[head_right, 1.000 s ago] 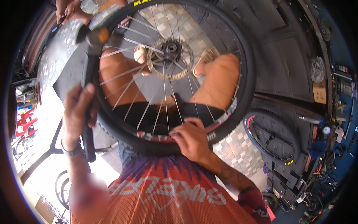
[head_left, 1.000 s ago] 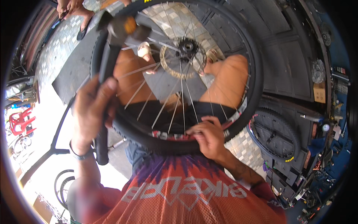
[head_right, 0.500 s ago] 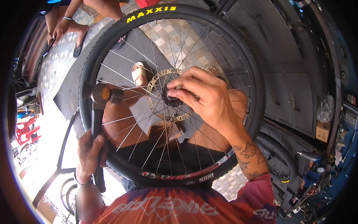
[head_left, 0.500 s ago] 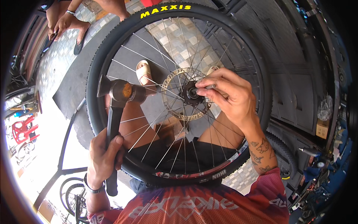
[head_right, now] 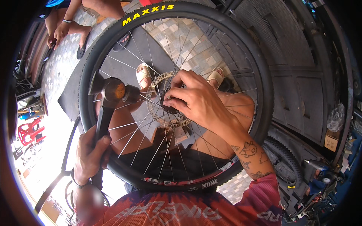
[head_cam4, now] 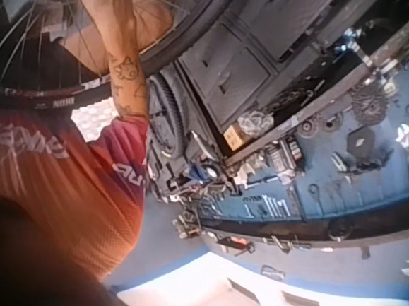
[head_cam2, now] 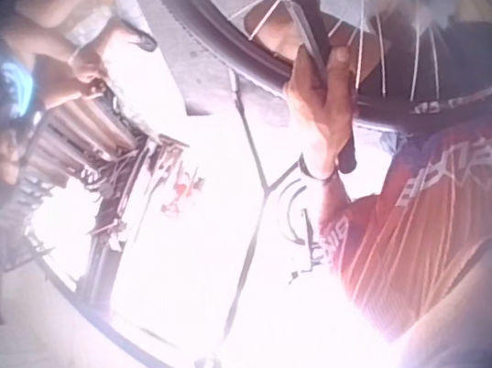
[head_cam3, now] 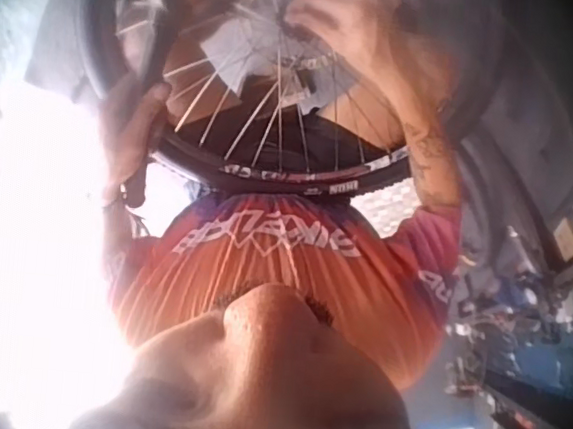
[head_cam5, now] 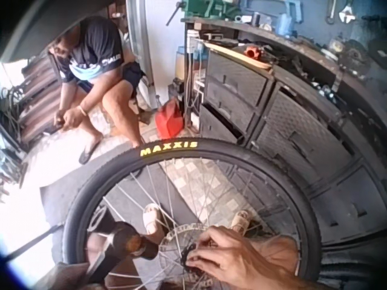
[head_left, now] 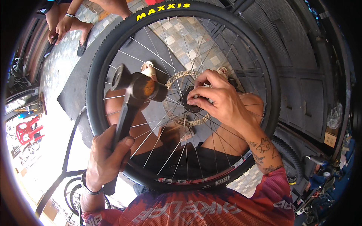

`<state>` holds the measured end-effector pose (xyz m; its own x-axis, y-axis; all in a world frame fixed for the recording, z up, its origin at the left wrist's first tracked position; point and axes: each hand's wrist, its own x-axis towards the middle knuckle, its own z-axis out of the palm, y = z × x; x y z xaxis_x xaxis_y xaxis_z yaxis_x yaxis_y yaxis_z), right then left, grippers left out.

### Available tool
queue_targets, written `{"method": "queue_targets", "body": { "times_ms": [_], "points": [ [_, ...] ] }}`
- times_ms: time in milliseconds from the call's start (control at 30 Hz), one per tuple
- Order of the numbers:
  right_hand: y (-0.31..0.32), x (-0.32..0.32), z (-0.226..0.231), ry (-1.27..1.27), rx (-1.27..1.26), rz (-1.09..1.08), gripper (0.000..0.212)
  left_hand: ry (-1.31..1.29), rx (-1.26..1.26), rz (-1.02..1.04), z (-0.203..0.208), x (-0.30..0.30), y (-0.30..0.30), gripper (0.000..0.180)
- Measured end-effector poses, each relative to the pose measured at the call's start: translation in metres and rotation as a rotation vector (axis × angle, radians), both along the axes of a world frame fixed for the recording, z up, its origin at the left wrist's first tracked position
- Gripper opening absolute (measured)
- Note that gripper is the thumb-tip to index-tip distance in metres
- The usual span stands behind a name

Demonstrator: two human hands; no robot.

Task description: The person removes a bicycle tire and inner tube from a wheel using a hammer and tire levers, then disassembles the hub with a screwdriver. The tire and tube are set aside, and the hub is worked on at a bench.

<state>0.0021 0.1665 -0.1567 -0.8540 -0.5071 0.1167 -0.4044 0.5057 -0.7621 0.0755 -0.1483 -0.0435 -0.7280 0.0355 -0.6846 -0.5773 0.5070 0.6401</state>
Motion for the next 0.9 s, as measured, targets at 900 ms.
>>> {"method": "queue_targets", "body": {
  "times_ms": [900],
  "points": [
    [0.024,0.001,-0.035,-0.057,-0.357,0.031,0.059,0.361,-0.347,-0.322,0.062,-0.017,0.055,0.028]
  ]
}}
